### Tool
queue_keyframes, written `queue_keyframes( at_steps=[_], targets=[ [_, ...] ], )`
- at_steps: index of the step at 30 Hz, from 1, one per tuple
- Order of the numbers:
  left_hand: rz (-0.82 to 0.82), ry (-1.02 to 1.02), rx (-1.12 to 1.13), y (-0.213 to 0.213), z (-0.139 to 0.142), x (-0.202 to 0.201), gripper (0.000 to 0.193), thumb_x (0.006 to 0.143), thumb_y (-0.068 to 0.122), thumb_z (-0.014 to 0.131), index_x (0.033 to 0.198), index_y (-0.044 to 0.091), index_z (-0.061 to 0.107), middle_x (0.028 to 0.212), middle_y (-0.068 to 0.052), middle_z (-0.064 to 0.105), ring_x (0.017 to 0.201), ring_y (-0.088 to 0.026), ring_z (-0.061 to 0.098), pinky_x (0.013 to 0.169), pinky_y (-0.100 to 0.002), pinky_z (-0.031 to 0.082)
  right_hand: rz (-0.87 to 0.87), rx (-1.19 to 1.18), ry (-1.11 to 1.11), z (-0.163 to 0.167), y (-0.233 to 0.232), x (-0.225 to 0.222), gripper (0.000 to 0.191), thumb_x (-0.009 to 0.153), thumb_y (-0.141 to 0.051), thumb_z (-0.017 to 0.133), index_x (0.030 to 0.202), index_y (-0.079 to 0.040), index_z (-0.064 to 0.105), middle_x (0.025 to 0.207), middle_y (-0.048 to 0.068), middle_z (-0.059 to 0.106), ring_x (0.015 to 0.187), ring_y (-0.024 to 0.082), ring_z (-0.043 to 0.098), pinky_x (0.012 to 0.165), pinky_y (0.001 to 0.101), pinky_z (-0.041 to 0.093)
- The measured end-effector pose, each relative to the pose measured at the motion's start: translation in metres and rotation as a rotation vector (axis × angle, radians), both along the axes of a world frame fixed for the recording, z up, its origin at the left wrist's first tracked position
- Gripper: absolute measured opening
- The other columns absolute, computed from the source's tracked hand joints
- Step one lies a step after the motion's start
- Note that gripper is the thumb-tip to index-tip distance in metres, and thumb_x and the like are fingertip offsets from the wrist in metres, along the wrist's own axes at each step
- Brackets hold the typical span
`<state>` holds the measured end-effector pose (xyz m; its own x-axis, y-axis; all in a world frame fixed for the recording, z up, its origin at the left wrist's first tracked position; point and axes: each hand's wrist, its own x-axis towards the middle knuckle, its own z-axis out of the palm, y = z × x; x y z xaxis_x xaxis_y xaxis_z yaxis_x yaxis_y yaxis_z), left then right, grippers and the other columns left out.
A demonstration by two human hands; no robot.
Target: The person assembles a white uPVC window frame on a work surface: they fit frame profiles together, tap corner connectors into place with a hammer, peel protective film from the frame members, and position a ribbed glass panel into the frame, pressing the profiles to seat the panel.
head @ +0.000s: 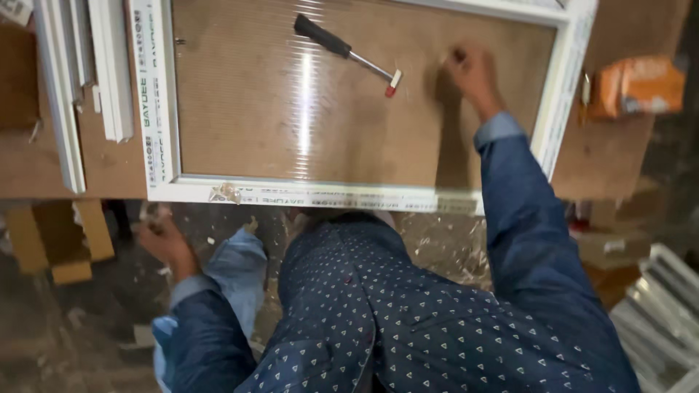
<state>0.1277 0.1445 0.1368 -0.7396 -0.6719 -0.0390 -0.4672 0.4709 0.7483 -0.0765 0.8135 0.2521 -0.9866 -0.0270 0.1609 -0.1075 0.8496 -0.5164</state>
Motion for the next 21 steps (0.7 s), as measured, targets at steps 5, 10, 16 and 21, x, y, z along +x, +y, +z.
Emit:
queue_keyframes(
  at_steps=[5, 10, 16, 21],
  targets=[
    [-0.130, -0.186, -0.147, 0.061, 0.002, 0.110, 0.033, 0.094, 0.030, 0.081, 0.102, -0.001, 0.073, 0.096, -0.021, 0.071, 0.088, -0.035, 0.067, 0.082, -0.047, 0.052, -0.088, -0.009, 0.161, -0.018, 0.022, -0.111, 0.012, 0.092, -0.007, 0.077, 0.103, -0.004, 0.072, 0.093, 0.013, 0.070, 0.084, 0.028, 0.069, 0.075, 0.0393, 0.055],
    [0.159, -0.166, -0.126, 0.116, 0.002, 0.169, 0.030, 0.083, 0.021, 0.083, 0.102, 0.001, 0.074, 0.096, -0.018, 0.073, 0.086, -0.029, 0.069, 0.078, -0.040, 0.055, 0.099, 0.044, 0.269, -0.059, -0.033, -0.128, 0.015, 0.097, -0.011, 0.079, 0.108, -0.002, 0.073, 0.104, 0.015, 0.069, 0.100, 0.037, 0.062, 0.089, 0.0474, 0.048],
    [0.178, 0.020, -0.044, 0.098, 0.021, 0.068, 0.030, 0.097, 0.033, 0.074, 0.110, 0.006, 0.075, 0.096, -0.012, 0.075, 0.086, -0.026, 0.072, 0.078, -0.036, 0.055, 0.328, -0.323, 0.128, -0.088, -0.149, -0.057, 0.018, 0.099, -0.014, 0.078, 0.109, -0.001, 0.070, 0.111, 0.019, 0.068, 0.107, 0.038, 0.062, 0.097, 0.0501, 0.048],
    [0.028, 0.054, -0.193, 0.052, 0.051, -0.084, 0.023, 0.098, 0.022, 0.070, 0.112, 0.004, 0.073, 0.104, -0.016, 0.074, 0.095, -0.032, 0.072, 0.084, -0.040, 0.056, 0.452, -0.359, 0.038, -0.081, -0.210, 0.045, 0.020, 0.091, -0.016, 0.077, 0.106, -0.004, 0.073, 0.108, 0.018, 0.070, 0.105, 0.038, 0.065, 0.094, 0.0478, 0.052]
  ],
)
